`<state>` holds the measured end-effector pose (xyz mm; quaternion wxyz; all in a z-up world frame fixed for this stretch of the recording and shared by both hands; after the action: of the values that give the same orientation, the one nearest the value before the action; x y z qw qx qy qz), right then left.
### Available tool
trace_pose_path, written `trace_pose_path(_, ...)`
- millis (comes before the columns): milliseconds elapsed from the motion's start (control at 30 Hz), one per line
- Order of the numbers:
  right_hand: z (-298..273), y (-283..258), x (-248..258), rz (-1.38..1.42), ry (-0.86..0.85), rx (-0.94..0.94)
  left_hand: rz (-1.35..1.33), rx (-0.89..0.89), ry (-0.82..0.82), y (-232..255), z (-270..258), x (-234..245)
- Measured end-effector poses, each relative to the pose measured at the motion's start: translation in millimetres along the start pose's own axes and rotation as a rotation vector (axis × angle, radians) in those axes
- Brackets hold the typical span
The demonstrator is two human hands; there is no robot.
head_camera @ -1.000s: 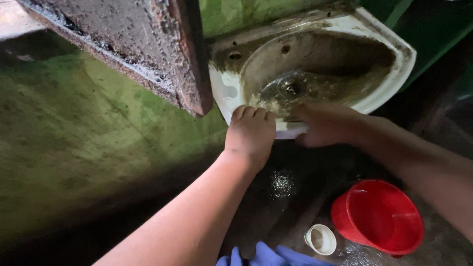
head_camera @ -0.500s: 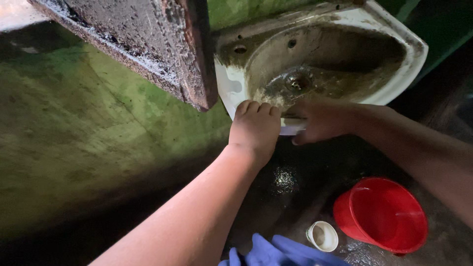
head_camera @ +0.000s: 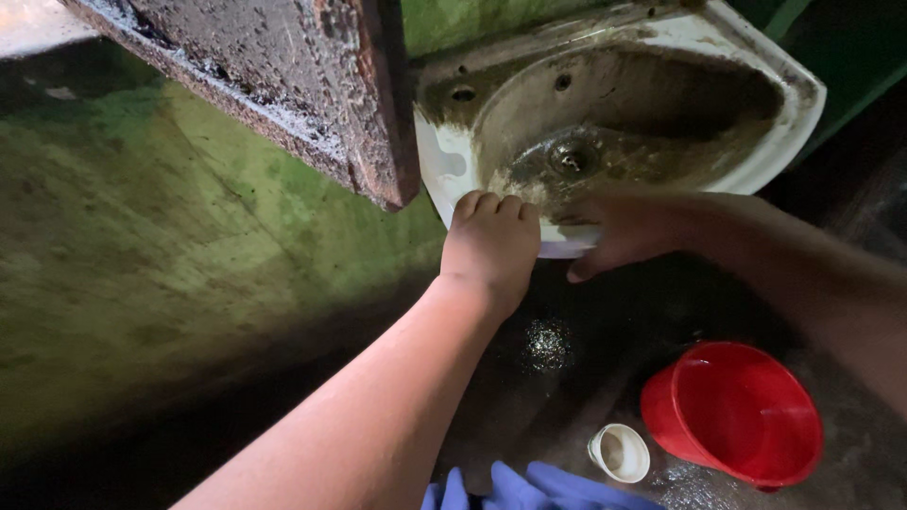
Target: The person scrubs the inside of a wall-mounted squat toilet with a cloth, then pours water from a small container into the bowl and adds liquid detergent from a blue bottle.
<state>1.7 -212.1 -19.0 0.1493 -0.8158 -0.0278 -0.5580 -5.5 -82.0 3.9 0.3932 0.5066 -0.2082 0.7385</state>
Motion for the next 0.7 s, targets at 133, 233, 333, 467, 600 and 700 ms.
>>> trace_pose_path(133, -1, 8, -8, -0.039, -0.147, -0.141, -0.013, 0.012, 0.003, -2, 1, -3)
trace_pose_path(233, 7, -3, -7, -0.028, -0.132, -0.135, -0.025, 0.008, -0.013, -2, 2, -2)
trace_pose_path(333, 4, 0, -3, -0.029, -0.113, -0.149, -0.033, -0.011, -0.009, -1, 3, -1)
trace_pose_path(467, -11, 8, 1, -0.081, -0.175, -0.170, -0.019, -0.003, 0.008, -1, 2, -2)
trace_pose_path(600, 1, -2, -4, -0.048, -0.133, -0.160, -0.046, 0.007, 0.003, -2, 1, -4)
trace_pose_path(700, 2, -6, -1, 0.014, -0.097, -0.112, -0.061, -0.021, 0.007, -3, 1, -2)
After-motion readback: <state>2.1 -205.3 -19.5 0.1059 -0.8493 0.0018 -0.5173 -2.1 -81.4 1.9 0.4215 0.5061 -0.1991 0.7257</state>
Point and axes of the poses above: each hand's wrist, its own z-axis towards the middle knuckle, its own x-axis out of the back of the hand, y = z × x, the point moved 8 cm from there along z, towards the middle knuckle, and after that the axes turned 7 degrees about -z, right-handed, at the moved point
